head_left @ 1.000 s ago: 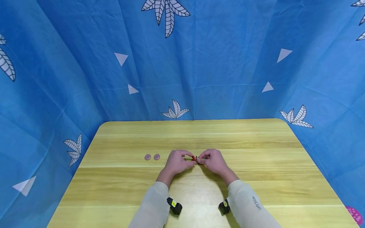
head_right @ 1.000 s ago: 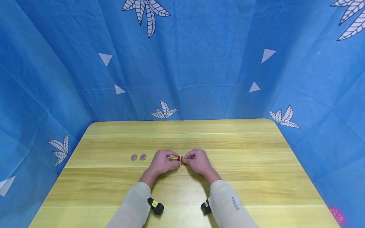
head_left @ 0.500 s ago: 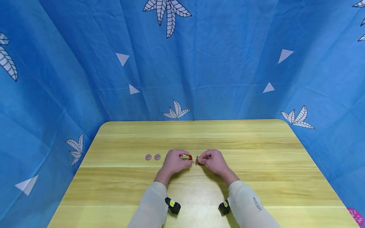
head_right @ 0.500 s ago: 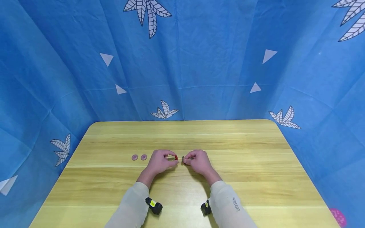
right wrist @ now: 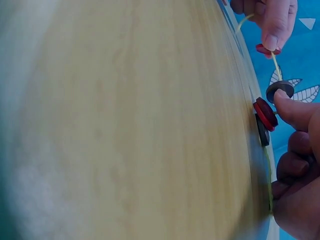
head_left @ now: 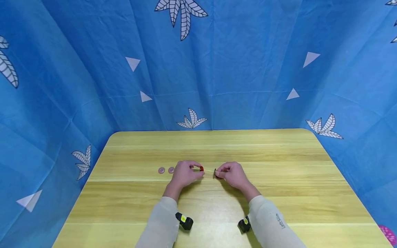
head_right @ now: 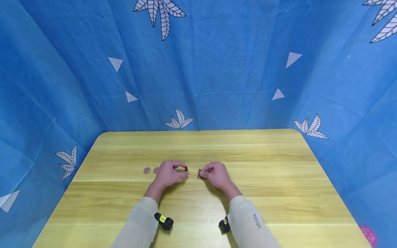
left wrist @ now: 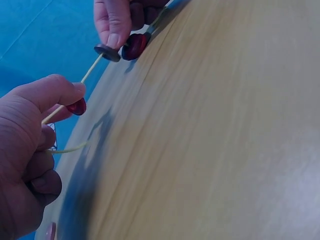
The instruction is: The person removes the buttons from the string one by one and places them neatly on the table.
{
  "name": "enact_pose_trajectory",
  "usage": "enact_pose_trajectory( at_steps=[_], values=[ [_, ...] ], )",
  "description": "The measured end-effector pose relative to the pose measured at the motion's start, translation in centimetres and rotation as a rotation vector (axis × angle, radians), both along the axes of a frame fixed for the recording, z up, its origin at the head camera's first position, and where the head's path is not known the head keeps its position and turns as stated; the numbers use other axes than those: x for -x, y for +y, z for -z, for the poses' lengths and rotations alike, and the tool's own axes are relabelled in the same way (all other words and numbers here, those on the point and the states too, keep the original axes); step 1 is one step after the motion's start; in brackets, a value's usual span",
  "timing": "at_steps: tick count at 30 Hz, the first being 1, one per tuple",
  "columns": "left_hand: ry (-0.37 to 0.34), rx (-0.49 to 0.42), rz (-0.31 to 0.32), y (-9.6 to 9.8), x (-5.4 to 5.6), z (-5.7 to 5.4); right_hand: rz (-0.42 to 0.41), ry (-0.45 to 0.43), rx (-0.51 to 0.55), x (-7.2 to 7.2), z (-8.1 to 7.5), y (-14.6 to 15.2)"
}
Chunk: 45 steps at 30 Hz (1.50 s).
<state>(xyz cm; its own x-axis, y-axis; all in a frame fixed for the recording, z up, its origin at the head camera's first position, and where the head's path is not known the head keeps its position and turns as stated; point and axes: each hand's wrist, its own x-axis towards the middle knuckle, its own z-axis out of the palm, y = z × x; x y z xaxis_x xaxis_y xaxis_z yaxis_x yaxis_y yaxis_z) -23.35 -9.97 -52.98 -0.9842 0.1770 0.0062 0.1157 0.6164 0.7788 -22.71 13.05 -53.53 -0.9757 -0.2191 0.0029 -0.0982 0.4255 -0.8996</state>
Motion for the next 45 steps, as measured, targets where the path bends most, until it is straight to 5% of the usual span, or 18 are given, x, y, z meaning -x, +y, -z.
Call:
enact_pose_trajectory(
  at_steps=[13,29,45],
  values=[
    [0.008,0.094,-0.091,-0.8,0.0,-0.5,-0.002,-0.025,0.021,-0.1,-0.1,0.0],
    [0.001,-0.016,-0.078,-2.2,0.3,-0.4,0.007,-0.031,0.032,-0.1,0.0,0.1],
    [-0.003,0.114,-0.181,-3.4,0.4,-0.6,0.006,-0.027,0.021,0.1,-0.1,0.1]
  ],
)
